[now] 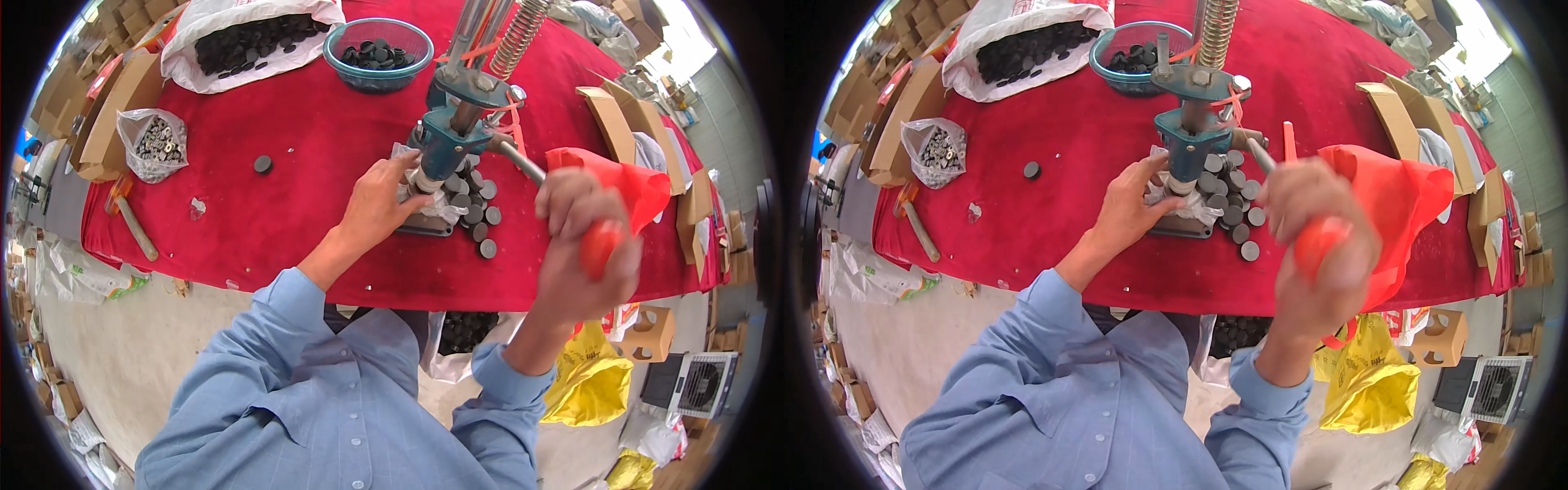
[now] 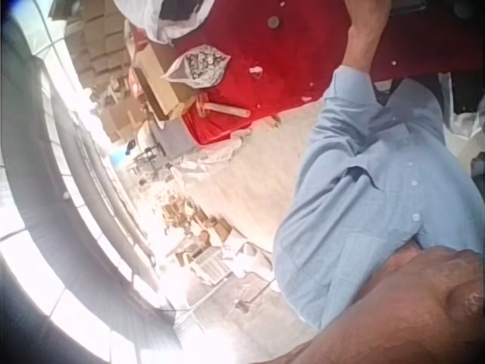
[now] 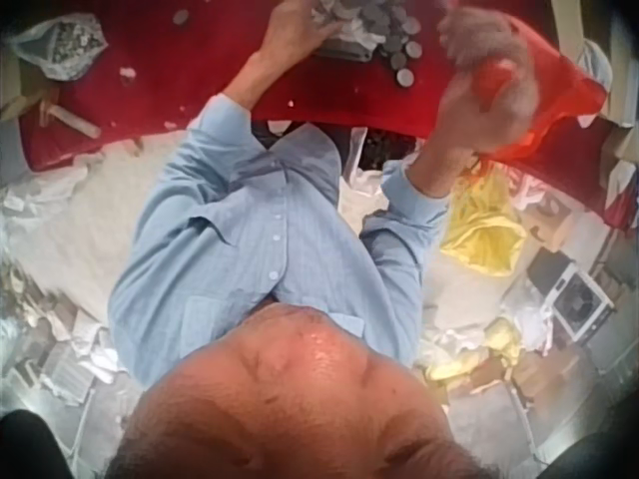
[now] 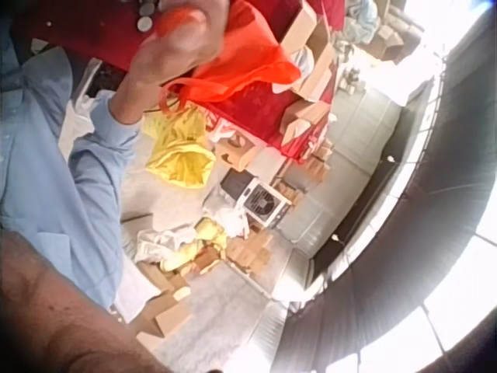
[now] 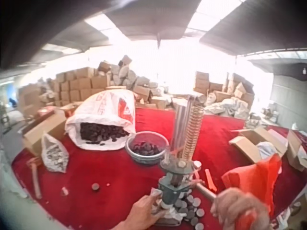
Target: The person arranges small, round, dark gray objects on a red tablecloth. They then use a manual press tool to process these objects one by one, placing each into the press, operating the handle, and removing the processed item.
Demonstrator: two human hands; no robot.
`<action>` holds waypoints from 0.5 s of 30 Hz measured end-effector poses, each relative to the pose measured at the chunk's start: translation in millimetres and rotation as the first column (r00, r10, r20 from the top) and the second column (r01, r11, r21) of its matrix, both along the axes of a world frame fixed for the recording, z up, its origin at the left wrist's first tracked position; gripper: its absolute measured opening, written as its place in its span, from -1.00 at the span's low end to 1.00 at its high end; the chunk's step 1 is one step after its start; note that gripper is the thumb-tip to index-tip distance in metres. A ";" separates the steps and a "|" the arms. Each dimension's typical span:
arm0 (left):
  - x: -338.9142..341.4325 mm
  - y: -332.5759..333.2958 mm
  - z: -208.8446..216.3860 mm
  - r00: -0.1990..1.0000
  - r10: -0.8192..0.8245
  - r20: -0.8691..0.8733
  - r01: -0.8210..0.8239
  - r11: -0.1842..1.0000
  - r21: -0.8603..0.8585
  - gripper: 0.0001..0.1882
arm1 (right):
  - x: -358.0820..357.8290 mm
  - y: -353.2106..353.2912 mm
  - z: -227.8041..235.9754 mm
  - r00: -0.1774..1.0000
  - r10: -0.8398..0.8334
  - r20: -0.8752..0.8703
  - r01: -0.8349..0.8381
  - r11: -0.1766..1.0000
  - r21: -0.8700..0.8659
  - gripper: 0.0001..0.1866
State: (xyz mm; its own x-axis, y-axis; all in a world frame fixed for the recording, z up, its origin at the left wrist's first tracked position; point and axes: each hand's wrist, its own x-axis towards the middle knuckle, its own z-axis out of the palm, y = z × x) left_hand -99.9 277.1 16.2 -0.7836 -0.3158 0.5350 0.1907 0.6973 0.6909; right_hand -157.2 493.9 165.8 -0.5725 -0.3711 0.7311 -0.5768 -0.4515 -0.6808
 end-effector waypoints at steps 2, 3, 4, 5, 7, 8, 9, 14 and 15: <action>8.2 -10.9 5.5 1.000 0.024 0.001 -0.024 0.999 0.028 -0.47 | 20.6 8.5 -35.6 0.995 -0.079 -0.066 0.079 0.997 -0.012 -0.38; 12.8 -26.1 6.3 0.999 0.038 -0.019 -0.037 0.998 0.050 -0.53 | 28.6 11.4 -56.4 0.986 -0.127 -0.109 0.123 0.992 -0.038 -0.34; 20.2 -45.0 7.9 0.988 0.133 -0.081 -0.142 0.982 -0.125 -0.64 | 38.1 12.9 -69.7 0.983 -0.167 -0.074 0.165 0.986 -0.033 -0.32; 29.6 -68.2 7.2 0.970 0.220 -0.103 -0.238 0.943 -0.231 -0.66 | 47.9 13.6 -80.4 0.978 -0.205 -0.039 0.204 0.979 -0.029 -0.31; 50.0 -113.9 -4.9 0.894 0.445 -0.055 -0.433 0.826 -0.360 -0.70 | 51.1 14.6 -83.3 0.975 -0.219 -0.039 0.219 0.976 -0.008 -0.30; 61.9 -134.6 -12.0 0.842 0.539 -0.030 -0.490 0.740 -0.461 -0.70 | 44.7 16.5 -77.6 0.977 -0.198 -0.077 0.199 0.980 0.004 -0.29; 71.3 -148.0 -20.4 0.799 0.602 -0.007 -0.515 0.677 -0.526 -0.67 | 38.1 17.6 -70.0 0.976 -0.180 -0.120 0.183 0.983 0.019 -0.29; 91.8 -173.8 -46.2 0.823 0.514 0.242 -0.431 0.842 -0.324 -0.60 | 29.6 14.5 -46.6 0.988 -0.126 -0.093 0.129 0.991 0.022 -0.26; 91.4 -172.5 -48.1 0.835 0.505 0.221 -0.424 0.845 -0.326 -0.60 | 31.7 12.8 -53.6 0.985 -0.144 -0.097 0.145 0.989 -0.006 -0.25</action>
State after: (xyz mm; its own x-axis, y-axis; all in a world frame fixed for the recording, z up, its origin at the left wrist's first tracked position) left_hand -8.4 104.6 -32.0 -0.7078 -0.5668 0.4215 -0.3795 0.8084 0.4500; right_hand -125.5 506.7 112.1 -0.5464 -0.2904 0.7856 -0.6994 -0.3579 -0.6187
